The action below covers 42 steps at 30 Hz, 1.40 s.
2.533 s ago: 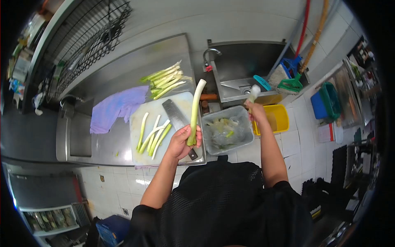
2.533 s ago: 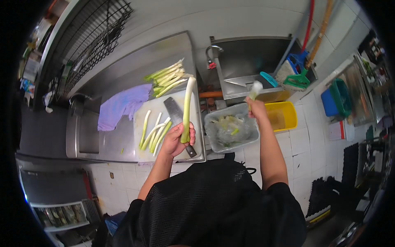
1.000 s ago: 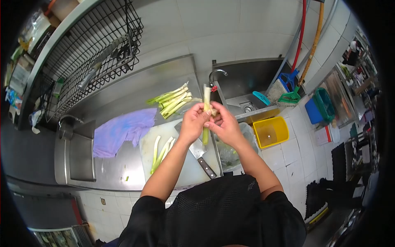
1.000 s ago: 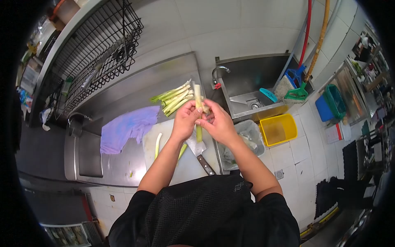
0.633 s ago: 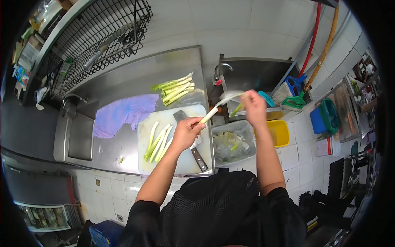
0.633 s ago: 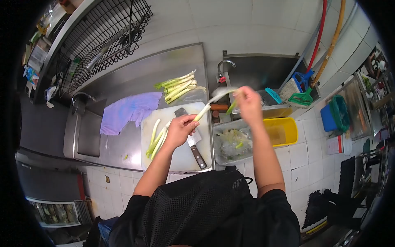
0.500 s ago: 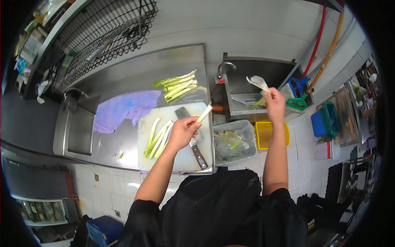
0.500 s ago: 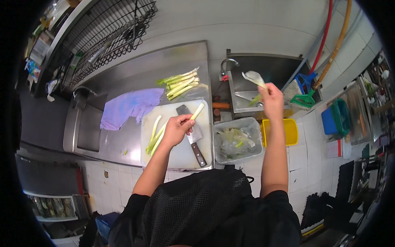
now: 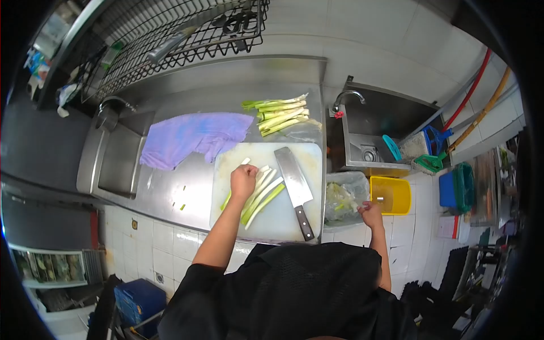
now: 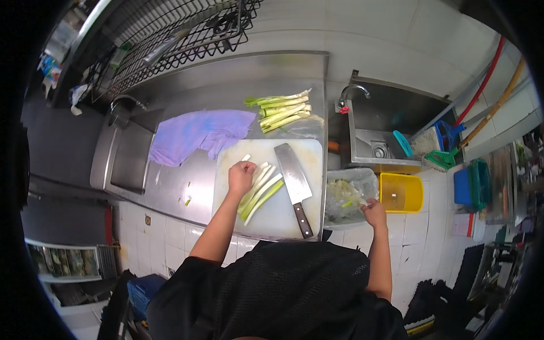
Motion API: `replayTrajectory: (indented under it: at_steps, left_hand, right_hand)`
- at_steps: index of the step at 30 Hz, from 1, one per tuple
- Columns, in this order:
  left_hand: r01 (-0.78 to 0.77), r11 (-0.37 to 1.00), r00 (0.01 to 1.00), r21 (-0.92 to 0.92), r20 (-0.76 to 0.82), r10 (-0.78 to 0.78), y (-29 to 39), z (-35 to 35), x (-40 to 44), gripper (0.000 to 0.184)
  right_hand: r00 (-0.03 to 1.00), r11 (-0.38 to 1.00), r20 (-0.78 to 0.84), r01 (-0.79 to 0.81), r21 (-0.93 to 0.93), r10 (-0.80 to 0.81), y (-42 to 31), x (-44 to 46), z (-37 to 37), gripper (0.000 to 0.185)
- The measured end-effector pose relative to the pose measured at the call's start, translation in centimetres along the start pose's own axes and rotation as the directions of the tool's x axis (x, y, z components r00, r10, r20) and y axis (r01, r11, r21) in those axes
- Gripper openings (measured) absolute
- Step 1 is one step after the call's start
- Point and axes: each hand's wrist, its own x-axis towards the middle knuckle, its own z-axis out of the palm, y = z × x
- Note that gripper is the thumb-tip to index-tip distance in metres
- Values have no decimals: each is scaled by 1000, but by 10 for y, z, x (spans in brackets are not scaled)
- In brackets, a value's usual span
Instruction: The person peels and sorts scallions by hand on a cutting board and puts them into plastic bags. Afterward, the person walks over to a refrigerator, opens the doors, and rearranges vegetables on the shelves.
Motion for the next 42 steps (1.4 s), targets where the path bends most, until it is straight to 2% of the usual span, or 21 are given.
replayTrajectory:
  at_steps: [2, 4, 6, 7, 9, 13, 15, 16, 18, 19, 21, 22, 24, 25, 26, 29, 31, 37, 39, 41, 42]
  left_hand:
    - [-61, 995, 994, -74, -93, 54, 7, 8, 20, 12]
    - [-201, 977, 975, 64, -86, 206, 13, 21, 59, 16]
    - [-458, 858, 859, 232, -133, 494, 20, 37, 101, 21]
    - [-475, 854, 855, 213, -119, 506, 19, 46, 119, 21]
    - [-360, 770, 933, 526, 202, 298, 17, 62, 147, 25]
    - [-380, 748, 913, 543, 348, 211, 20, 74, 161, 28]
    - [-213, 943, 932, 257, 345, 116, 33, 53, 148, 27]
    - [-219, 939, 927, 266, 356, 115, 39, 44, 139, 27]
    - [170, 966, 870, -193, 489, -55, 53, 32, 123, 24]
    - [163, 967, 874, -194, 483, -50, 55, 31, 112, 24]
    - [417, 671, 858, -613, 509, -69, 59, 30, 81, 19]
    - [405, 676, 865, -616, 498, -64, 67, 27, 64, 19]
    - [479, 463, 818, -746, 570, 72, 90, 23, 23, 20]
    - [473, 468, 821, -747, 566, 75, 101, 23, 5, 20]
    - [444, 474, 840, -760, 537, 75, 112, 25, -14, 20]
    - [296, 535, 918, -791, 391, 69, 128, 37, -44, 18]
    - [89, 730, 955, -678, 265, 130, 136, 35, -50, 16]
    - [-69, 777, 937, -625, 226, 265, 171, 33, -69, 18]
    - [-133, 785, 913, -606, 232, 335, 186, 43, -67, 19]
    - [-214, 724, 915, -656, 126, 384, 200, 49, -51, 21]
    - [-281, 704, 904, -652, 67, 423, 212, 48, -40, 22]
  right_hand:
    - [999, 999, -6, -45, 3, 45, -4, -13, 6, 43]
    - [995, 995, -18, -96, 0, 96, -9, -27, 10, 43]
    - [990, 990, -1, -139, 26, 140, -9, -36, 17, 42]
    - [987, 987, -19, -161, 29, 161, -14, -43, 17, 42]
    - [985, 984, -26, -171, 43, 173, -22, -57, 16, 40]
    - [974, 982, -159, -146, 118, 164, -20, -85, 18, 36]
    - [971, 982, -177, -137, 132, 159, -17, -90, 21, 34]
    - [976, 974, -177, -92, 207, 130, -22, -89, 21, 33]
    - [986, 947, -155, -6, 321, 59, -46, -82, 9, 31]
    - [988, 921, -153, 72, 382, -13, -62, -74, 6, 31]
    - [975, 868, -148, 216, 447, -166, -96, -57, 1, 30]
    - [959, 846, -142, 283, 451, -245, -117, -48, -1, 30]
    - [892, 700, -107, 414, 582, -439, -162, -39, -1, 35]
    - [881, 605, -52, 366, 707, -471, -186, -39, 0, 38]
    - [861, 501, -2, 298, 813, -509, -206, -42, -1, 40]
    - [837, 544, 50, 307, 781, -545, -238, -58, -10, 39]
    - [819, 460, 47, 272, 845, -572, -234, -61, -14, 33]
    - [877, 338, 110, 63, 939, -468, -196, -65, -34, 26]
    - [866, 185, 213, -143, 972, -451, -178, -72, -48, 24]
    - [887, 185, 175, -103, 977, -428, -145, -72, -66, 22]
    - [897, 276, 186, -75, 958, -400, -124, -74, -75, 21]
